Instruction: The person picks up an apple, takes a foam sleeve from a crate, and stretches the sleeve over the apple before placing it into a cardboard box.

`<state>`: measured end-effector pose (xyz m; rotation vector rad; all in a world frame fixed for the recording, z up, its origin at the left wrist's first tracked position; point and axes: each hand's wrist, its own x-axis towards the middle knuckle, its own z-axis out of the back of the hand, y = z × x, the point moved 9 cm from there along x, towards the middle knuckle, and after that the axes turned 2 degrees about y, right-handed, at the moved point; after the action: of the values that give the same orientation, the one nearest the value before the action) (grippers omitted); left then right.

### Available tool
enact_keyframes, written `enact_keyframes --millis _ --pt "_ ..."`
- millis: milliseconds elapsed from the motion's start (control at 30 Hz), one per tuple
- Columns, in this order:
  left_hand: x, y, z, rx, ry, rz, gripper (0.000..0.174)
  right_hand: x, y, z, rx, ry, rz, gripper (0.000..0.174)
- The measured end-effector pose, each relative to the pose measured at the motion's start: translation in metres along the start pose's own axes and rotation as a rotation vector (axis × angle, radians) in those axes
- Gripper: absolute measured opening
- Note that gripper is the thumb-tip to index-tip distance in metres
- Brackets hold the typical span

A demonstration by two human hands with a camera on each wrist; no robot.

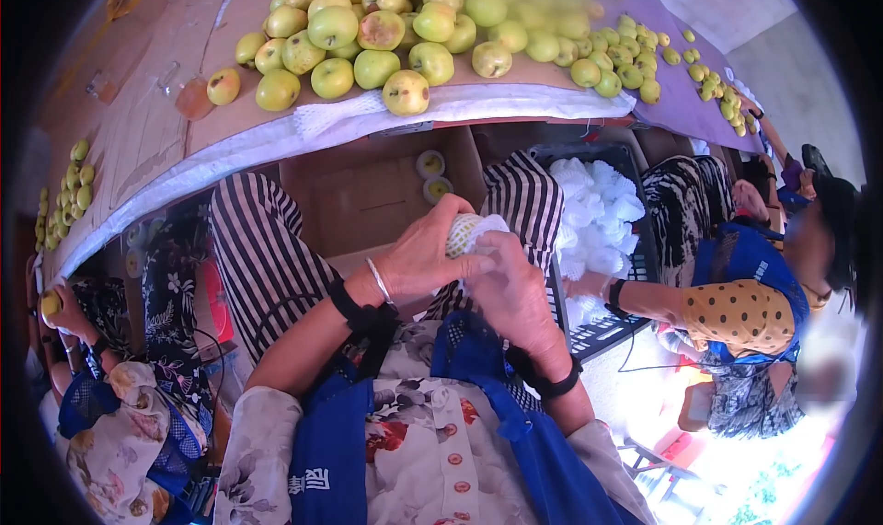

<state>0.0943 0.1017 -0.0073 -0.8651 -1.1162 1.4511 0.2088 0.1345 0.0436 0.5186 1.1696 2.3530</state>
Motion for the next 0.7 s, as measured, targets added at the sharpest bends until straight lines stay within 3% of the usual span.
enact_keyframes --millis 67,167,400,600,700 --pt "0.000 -0.005 0.002 -0.055 0.076 0.024 0.058 0.001 -0.008 0.000 0.191 0.117 -0.036 0.038" --pt "-0.002 -0.005 0.001 -0.108 0.153 0.018 0.055 0.007 -0.012 0.013 0.244 0.112 -0.180 0.037" --pt "0.000 -0.001 -0.007 -0.521 0.253 0.024 0.068 0.003 -0.035 0.022 0.302 -0.072 -0.289 0.031" --pt "0.003 0.009 -0.005 -0.907 0.154 0.021 0.072 -0.006 -0.034 0.022 0.389 -0.230 -0.221 0.036" --pt "0.004 0.009 -0.005 -1.071 0.144 -0.019 0.070 -0.012 -0.053 0.013 0.615 -0.274 -0.311 0.037"
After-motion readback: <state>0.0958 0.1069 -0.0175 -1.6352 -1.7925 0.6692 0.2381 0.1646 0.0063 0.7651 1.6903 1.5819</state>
